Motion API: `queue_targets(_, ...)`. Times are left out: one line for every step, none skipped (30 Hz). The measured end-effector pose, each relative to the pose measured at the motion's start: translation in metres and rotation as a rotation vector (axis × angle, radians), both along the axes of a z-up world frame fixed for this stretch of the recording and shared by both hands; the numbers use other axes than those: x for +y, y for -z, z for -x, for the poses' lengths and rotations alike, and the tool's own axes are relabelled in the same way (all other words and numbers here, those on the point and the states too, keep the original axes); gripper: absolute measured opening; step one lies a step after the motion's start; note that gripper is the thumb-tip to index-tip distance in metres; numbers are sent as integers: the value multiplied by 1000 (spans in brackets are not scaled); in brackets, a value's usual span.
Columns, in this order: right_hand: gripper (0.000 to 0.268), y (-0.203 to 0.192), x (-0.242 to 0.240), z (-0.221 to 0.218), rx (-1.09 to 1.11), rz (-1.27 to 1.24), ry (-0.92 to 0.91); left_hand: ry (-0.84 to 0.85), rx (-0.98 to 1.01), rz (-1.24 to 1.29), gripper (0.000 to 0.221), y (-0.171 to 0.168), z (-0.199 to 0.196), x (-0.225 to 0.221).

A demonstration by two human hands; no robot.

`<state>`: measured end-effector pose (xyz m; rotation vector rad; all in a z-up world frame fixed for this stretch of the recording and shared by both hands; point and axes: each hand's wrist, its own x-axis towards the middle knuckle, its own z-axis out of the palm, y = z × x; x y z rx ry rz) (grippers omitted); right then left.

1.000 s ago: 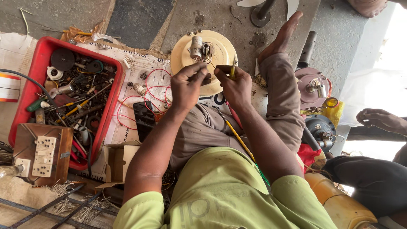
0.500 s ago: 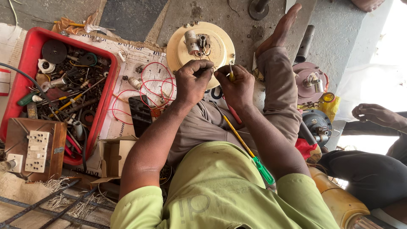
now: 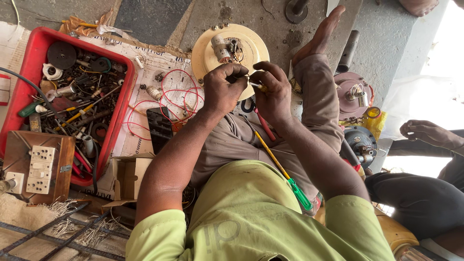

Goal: The person sits on the floor and uses a screwdriver and pliers to adjust and strip wires on a small cylindrical electrical component mounted on a circular base. They repeatedly twist the screwdriver, cut wire ends, and reposition the component while working.

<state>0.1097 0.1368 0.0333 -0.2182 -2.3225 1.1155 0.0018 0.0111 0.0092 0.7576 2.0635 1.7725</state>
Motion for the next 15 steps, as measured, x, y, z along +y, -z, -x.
queue_targets(23,0,1,1,0,-45,3,-4,8,12,14,-2,1,1)
queue_targets(26,0,2,1,1,-91,9,-7,16,24,13,-3,1,3)
queue_targets(28,1,3,2,1,-136,14,-10,24,36,13,-4,2,4)
queue_targets(29,2,3,2,-8,-148,26,-4,40,36,12,-5,3,5)
queue_targets(29,5,4,3,-16,-159,38,2,57,36,12,-6,3,6)
queue_targets(30,8,3,3,-27,-168,50,8,72,38,11,-6,2,5)
queue_targets(28,11,2,3,-28,-155,56,12,77,54,12,-6,1,5)
queue_targets(27,15,2,4,-29,-142,63,18,83,70,14,-5,1,5)
queue_targets(26,19,2,5,-30,-129,70,23,89,86,15,-4,1,6)
queue_targets(25,22,3,7,-78,-68,102,19,34,100,14,-3,1,6)
queue_targets(27,25,3,9,-126,-7,134,15,-21,115,12,-1,1,6)
queue_targets(30,29,1,9,-177,56,164,10,-78,131,11,1,0,5)
queue_targets(30,33,0,10,-169,58,169,11,-127,143,10,4,0,4)
queue_targets(31,36,-2,10,-163,59,175,13,-177,154,8,8,-1,4)
queue_targets(31,40,-4,9,-158,60,181,15,-228,164,6,13,-1,4)
